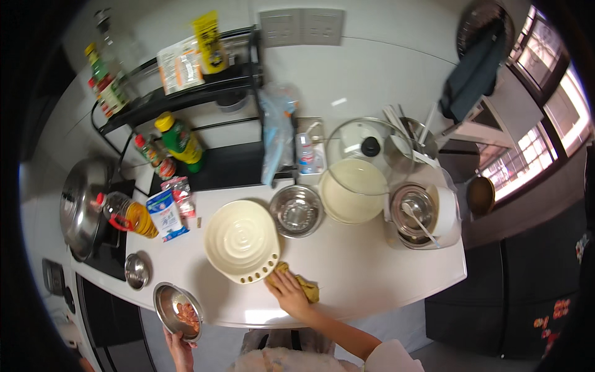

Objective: The person wipes the kitchen counter and sink area with a yellow cloth, rinses the cloth, and washes a black pot in the sink. They then dry the pot and place it into a rice cooker. Finally, they stir a pot of soup on the stove.

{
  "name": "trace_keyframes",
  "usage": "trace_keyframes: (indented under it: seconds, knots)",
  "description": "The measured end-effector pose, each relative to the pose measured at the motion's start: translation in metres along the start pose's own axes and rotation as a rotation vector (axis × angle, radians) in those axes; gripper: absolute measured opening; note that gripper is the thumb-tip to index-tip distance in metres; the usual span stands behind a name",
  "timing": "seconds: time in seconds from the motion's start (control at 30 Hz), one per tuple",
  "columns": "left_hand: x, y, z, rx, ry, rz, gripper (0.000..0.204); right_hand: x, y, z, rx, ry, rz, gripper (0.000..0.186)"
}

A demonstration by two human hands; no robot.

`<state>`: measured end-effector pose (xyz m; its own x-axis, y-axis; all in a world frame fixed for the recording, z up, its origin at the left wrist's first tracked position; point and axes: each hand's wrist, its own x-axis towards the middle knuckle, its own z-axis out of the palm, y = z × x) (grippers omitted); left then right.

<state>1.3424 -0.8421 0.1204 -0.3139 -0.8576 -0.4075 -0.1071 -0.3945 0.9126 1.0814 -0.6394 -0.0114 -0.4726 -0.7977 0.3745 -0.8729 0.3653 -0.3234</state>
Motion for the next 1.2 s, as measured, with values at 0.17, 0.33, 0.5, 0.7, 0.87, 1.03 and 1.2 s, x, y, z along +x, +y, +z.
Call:
trace_keyframes:
  seconds: [0.17,0.33,0.5,0.7,0.87,1.03,1.2]
  knots:
    - [-0.003,-0.003,-0.023,-0.093,-0.005,0.028,0.048,0.029,-0.057,0.037,0.041,-0.07,-0.252,0.05]
    - [0.001,-0.006,-0.052,-0.128,0.055,-0.019,0.048,0.09,-0.116,0.07,0.032,-0.039,0.104,0.047]
    - [0.017,-0.005,-0.084,-0.174,0.06,-0.029,0.051,0.145,-0.148,0.111,0.114,0.043,0.237,0.05]
    - [0.034,0.001,-0.138,-0.155,0.079,-0.036,0.055,0.213,-0.134,0.161,-0.035,0.068,0.484,0.053]
    - [0.043,0.009,-0.185,-0.11,0.089,-0.061,0.057,0.238,-0.128,0.156,-0.072,0.269,0.386,0.047]
    - [0.058,0.009,-0.222,-0.1,0.059,-0.053,0.055,0.193,-0.192,0.167,-0.062,0.175,0.401,0.049]
    - [0.072,0.013,-0.243,-0.048,0.027,-0.072,0.056,0.197,-0.291,0.218,0.118,-0.002,0.181,0.045]
